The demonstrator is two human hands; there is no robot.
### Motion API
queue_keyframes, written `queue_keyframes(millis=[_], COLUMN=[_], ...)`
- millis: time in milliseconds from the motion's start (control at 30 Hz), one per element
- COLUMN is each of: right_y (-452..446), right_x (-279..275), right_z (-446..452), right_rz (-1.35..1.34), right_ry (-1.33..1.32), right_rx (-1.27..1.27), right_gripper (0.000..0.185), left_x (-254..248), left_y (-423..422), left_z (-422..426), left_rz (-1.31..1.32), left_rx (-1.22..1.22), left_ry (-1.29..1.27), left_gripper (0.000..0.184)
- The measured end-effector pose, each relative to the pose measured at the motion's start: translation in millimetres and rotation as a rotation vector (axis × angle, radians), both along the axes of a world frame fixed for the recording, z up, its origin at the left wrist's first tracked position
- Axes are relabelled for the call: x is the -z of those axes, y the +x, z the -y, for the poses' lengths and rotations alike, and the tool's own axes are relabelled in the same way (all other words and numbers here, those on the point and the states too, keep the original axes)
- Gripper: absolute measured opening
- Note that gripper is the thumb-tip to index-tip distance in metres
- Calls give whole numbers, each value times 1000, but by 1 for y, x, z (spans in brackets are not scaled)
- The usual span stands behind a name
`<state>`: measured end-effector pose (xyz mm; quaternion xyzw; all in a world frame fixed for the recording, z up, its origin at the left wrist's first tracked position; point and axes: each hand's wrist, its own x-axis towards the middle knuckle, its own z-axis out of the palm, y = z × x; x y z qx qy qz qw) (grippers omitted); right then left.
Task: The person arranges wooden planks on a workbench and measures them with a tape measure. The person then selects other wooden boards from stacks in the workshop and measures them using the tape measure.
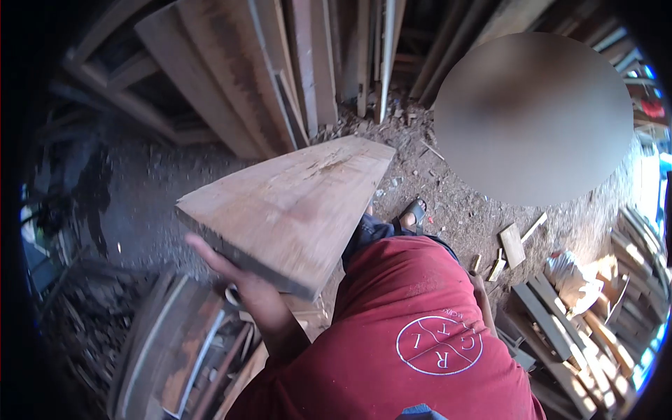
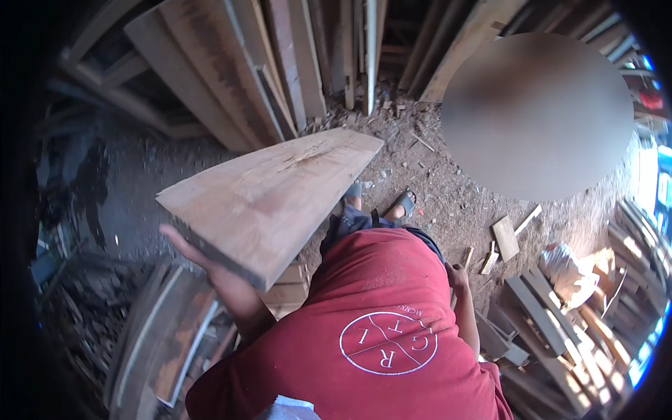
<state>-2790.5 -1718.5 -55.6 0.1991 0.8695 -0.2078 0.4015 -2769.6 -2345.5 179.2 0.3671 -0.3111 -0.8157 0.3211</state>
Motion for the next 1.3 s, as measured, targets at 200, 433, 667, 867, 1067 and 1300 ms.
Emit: queue_keyframes(millis=[200,433,667,867,1067,1300], right_y=[-74,-133,-103,-38,14,40], right_x=[6,24,28,35,17,14], right_z=[19,42,37,-9,-23,-24], right_rz=[116,29,55,130,173,99], right_ry=[-16,-103,-172,-159,-116,-131], right_rx=[28,-29,104,209,317,381], right_gripper=[62,59,54,51,52,48], left_x=[47,52,36,26,3,-45], left_y=[94,95,72,63,29,-49], left_z=[53,58,46,59,41,-9], left_rz=[104,315,259,261,38,-6], left_rx=[0,-24,9,104,209,166], left_ry=[-129,-203,-199,-274,-282,-1010], left_gripper=[71,76,75,74,68,43])
